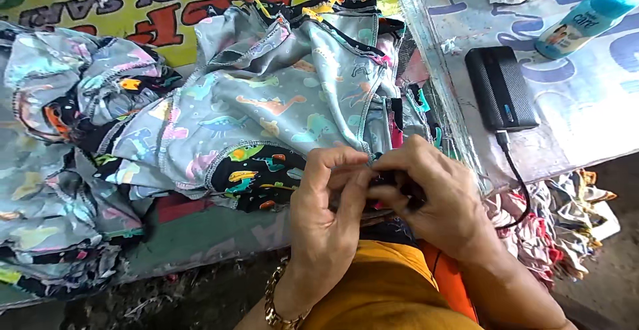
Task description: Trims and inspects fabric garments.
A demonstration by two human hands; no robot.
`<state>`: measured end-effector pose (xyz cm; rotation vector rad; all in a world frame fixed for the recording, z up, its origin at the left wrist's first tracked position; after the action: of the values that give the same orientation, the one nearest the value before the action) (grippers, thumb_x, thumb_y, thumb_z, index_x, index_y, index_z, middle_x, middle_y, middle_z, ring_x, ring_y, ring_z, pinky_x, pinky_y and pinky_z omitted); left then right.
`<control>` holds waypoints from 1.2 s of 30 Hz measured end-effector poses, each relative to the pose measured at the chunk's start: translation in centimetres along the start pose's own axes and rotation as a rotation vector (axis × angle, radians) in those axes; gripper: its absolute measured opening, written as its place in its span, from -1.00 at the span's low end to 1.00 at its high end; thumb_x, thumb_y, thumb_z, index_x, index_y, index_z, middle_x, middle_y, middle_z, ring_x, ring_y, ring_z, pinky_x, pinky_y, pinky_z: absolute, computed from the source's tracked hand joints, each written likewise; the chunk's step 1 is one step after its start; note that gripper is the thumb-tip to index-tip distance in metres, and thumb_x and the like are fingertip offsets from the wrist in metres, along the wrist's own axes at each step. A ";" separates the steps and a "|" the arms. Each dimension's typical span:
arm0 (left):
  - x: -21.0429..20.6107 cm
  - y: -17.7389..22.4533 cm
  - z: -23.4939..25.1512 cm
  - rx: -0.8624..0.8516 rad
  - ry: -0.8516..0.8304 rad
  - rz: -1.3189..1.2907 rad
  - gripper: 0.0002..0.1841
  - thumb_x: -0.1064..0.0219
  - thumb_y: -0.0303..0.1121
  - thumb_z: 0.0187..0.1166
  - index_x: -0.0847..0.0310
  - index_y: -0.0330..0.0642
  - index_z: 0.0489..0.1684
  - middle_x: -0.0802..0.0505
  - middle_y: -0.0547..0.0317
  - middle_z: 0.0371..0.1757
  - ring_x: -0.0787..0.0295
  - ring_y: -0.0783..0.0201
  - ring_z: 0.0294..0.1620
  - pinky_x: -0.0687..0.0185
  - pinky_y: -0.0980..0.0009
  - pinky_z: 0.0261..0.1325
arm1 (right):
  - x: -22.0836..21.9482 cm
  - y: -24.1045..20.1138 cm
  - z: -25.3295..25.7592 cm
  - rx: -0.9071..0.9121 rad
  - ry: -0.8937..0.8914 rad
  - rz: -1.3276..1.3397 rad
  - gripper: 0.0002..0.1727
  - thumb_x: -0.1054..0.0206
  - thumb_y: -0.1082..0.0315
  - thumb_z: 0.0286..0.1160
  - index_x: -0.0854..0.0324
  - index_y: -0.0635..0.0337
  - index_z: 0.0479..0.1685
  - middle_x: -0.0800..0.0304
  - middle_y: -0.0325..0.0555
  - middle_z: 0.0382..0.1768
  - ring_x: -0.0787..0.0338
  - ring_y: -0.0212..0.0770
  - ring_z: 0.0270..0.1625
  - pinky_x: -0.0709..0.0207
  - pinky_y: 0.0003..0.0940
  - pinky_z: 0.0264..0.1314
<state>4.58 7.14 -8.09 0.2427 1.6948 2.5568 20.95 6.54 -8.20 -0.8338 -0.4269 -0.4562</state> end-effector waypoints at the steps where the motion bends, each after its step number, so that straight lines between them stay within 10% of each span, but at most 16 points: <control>1: 0.1 -0.1 0.0 -0.004 -0.015 0.000 -0.78 -0.24 -0.47 0.72 -0.51 -0.12 0.24 -0.86 0.34 -0.11 -0.83 0.50 -0.13 -0.79 0.56 0.02 | -0.4 0.1 0.3 0.021 0.026 -0.008 -0.84 -0.49 0.34 0.45 -0.73 0.21 -0.12 -0.66 -0.19 -0.32 -0.60 -0.50 -0.38 -0.43 -0.68 -0.41; 20: 0.6 -0.5 0.2 0.058 -0.003 -0.081 -0.80 -0.21 -0.61 0.59 -0.58 -0.09 -0.01 -0.81 0.31 -0.11 -0.80 0.45 -0.07 -0.76 0.54 0.04 | 0.1 2.0 0.3 -0.177 -0.011 0.703 -0.84 -0.26 0.31 0.73 -0.58 0.16 -0.23 -0.56 -0.38 -0.50 -0.52 -0.64 -0.54 -0.45 -0.79 -0.52; 36: 0.7 0.2 0.9 -0.068 -0.169 0.393 -0.94 -0.31 -0.34 0.64 -0.69 -0.03 -0.12 -0.80 0.51 -0.33 -0.65 0.62 -0.30 -0.49 0.52 -0.15 | 1.8 0.3 0.5 -0.037 -0.123 -0.030 -0.78 -0.37 0.21 0.55 -0.57 0.14 -0.05 -0.64 -0.38 -0.39 -0.56 -0.63 -0.42 -0.39 -0.73 -0.44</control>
<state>4.09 7.98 -7.49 0.8383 1.6303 2.7504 22.51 6.71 -7.09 -0.8951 -0.5460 -0.4431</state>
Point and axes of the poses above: each hand's wrist, its own z-axis towards the middle knuckle, its own x-axis out of the back of the hand, y = z × x, the point moved 2 cm from there along z, towards the middle knuckle
